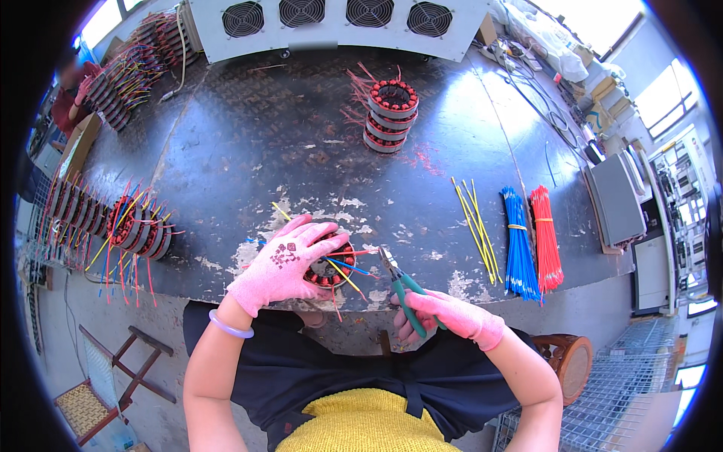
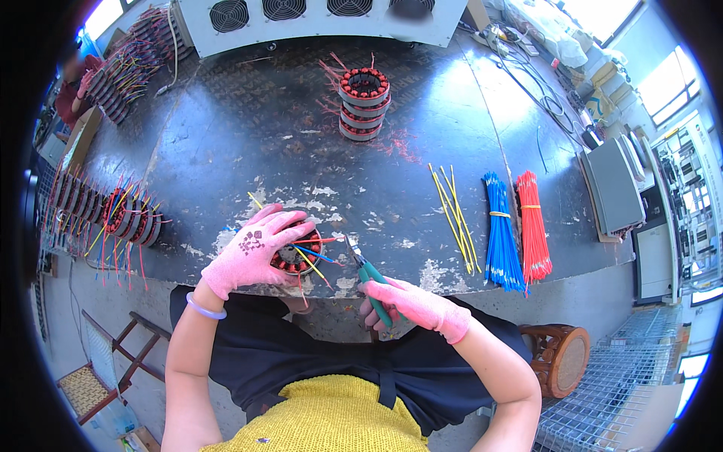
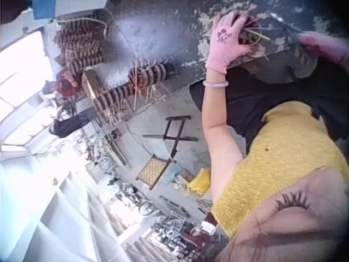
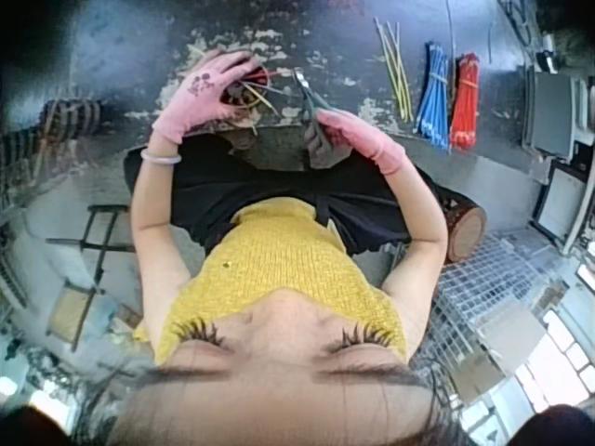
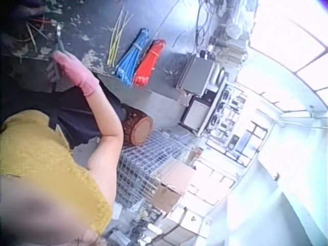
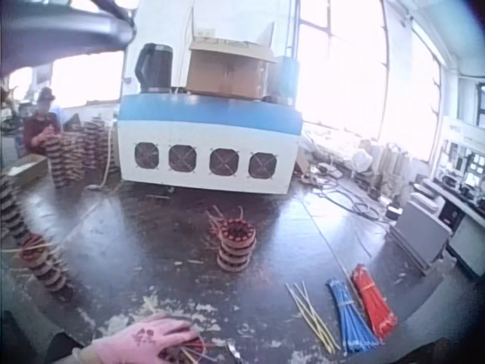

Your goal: The person assembles a metal stator by inserting small color-coded plastic strips into slots and using pliers to secure components.

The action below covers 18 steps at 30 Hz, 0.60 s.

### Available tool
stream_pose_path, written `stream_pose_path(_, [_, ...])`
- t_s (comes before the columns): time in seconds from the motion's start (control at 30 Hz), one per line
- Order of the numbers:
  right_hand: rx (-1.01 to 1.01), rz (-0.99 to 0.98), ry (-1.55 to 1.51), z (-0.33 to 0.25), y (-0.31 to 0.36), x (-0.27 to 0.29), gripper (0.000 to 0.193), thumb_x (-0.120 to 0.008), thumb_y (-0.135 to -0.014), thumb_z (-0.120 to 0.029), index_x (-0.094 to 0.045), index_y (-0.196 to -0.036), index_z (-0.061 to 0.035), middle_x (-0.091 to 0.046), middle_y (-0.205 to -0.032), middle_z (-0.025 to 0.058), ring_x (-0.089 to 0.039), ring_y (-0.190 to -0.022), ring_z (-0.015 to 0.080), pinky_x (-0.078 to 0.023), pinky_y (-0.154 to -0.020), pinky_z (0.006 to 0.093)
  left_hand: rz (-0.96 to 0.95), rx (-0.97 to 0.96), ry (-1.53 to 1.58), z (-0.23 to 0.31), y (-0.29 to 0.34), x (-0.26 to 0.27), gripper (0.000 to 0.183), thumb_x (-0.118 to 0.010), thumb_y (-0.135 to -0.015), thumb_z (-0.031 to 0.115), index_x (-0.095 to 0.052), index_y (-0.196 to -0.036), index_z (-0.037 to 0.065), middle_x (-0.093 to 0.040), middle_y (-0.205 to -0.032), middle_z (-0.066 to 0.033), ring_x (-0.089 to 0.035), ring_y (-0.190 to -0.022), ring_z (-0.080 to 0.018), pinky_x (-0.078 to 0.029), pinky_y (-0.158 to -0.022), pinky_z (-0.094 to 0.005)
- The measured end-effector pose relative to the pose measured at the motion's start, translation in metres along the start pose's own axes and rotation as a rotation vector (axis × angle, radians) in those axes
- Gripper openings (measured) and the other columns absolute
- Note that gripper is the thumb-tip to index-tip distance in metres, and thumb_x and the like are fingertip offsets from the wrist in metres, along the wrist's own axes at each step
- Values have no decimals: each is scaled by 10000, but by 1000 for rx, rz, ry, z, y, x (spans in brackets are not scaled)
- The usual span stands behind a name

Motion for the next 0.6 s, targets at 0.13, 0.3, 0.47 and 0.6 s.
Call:
stream_pose_path(0.13, [20,15,17,-3,-2,0,521,-586,-1039,-493,-560,-1318,-53,-679,-1089,90,-694,-932,172,-575,-803,315,-1,-4,24,-1,-1,0,1028,-916,-601,430,-504,-1523,235,-518,-1523,-91,-453,-1413,-413,-329,-1233,-512])
stream_pose_path(0.3, [37,99,67,-4,-6,-2,499,-587,-1036,-494,-568,-1268,-52,-673,-1004,70,-678,-846,145,-568,-720,303,-2,0,25,0,-1,1,1020,-917,-600,420,-512,-1518,233,-524,-1517,-92,-454,-1415,-406,-328,-1235,-511])
stream_pose_path(0.47, [47,209,238,-10,-6,-4,542,-510,-1074,-485,-568,-1337,-16,-665,-921,55,-659,-762,141,-545,-665,292,26,-34,41,-4,-1,-2,1026,-921,-588,437,-524,-1506,205,-538,-1495,-99,-468,-1400,-404,-328,-1233,-510])
stream_pose_path(0.6, [50,157,176,-7,-5,3,570,-517,-1054,-530,-568,-1307,-22,-659,-949,73,-665,-792,152,-560,-679,313,58,42,-67,3,3,-5,997,-910,-622,484,-530,-1485,159,-530,-1481,-135,-484,-1377,-404,-336,-1220,-509])
Point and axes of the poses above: each hand's wrist, its own y-axis away from the middle knuckle, its own x-axis out of the back of the hand, z = x × y, the point moved 3 cm from there along -y, towards the middle knuckle
